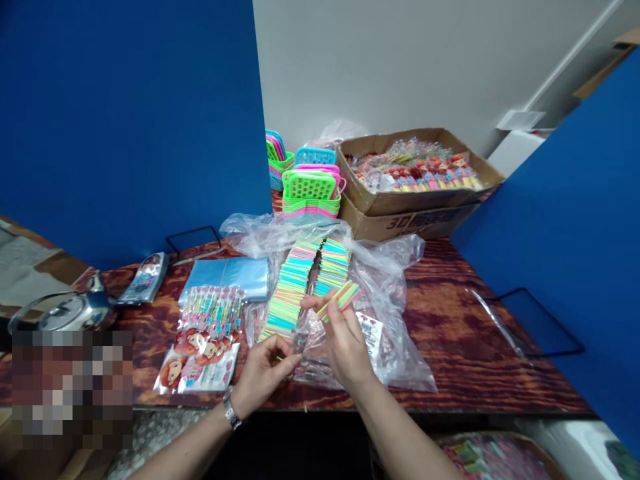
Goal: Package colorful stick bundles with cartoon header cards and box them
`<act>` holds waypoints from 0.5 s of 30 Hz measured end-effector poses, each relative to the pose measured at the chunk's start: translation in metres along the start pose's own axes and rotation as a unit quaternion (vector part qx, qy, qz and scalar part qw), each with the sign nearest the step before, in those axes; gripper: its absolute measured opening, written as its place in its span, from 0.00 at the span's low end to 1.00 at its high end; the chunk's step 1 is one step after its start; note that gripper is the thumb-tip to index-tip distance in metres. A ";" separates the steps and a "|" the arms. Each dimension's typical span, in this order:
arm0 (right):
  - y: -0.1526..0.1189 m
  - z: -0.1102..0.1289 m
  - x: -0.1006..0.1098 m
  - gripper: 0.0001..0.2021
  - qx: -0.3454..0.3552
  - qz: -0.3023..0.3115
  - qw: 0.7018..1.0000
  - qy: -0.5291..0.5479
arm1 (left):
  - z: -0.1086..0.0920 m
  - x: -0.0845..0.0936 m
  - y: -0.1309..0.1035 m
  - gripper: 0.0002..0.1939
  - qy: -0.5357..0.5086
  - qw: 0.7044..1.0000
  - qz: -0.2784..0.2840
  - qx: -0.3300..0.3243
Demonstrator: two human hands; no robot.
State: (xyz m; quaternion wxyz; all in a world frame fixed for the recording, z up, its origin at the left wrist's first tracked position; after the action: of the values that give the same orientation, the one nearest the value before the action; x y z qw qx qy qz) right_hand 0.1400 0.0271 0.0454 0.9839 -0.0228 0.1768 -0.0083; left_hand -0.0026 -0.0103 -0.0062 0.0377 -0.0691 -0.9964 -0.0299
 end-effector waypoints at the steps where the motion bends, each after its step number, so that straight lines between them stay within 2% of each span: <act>1: -0.002 0.001 -0.003 0.10 0.006 -0.004 1.000 -0.025 | 0.001 -0.001 0.000 0.09 0.025 1.000 -0.006 -0.004; 5: -0.009 -0.001 -0.011 0.13 0.024 -0.028 0.990 -0.135 | 0.003 -0.003 -0.001 0.09 0.089 0.995 -0.026 -0.032; 9: -0.012 -0.003 -0.015 0.14 0.031 -0.040 0.980 -0.194 | 0.001 -0.004 -0.001 0.09 0.120 0.991 -0.035 -0.051; 15: -0.014 -0.007 -0.018 0.14 0.013 -0.003 0.965 -0.260 | -0.008 -0.003 0.000 0.07 0.169 0.983 -0.033 -0.068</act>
State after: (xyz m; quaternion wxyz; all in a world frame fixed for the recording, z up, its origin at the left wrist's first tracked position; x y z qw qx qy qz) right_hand 0.1206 0.0137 0.0457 0.9962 -0.0122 -0.0855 -0.0074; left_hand 0.0007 -0.0113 0.0015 0.1999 -0.0325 -0.9731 -0.1099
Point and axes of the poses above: each hand's wrist, its own y-axis towards the middle knuckle, its own x-axis out of the back of the hand, z = x × y, the point moved 2 cm from there along y, towards the middle knuckle, and after that the axes turned 8 degrees about -x, right-handed, at the moved point
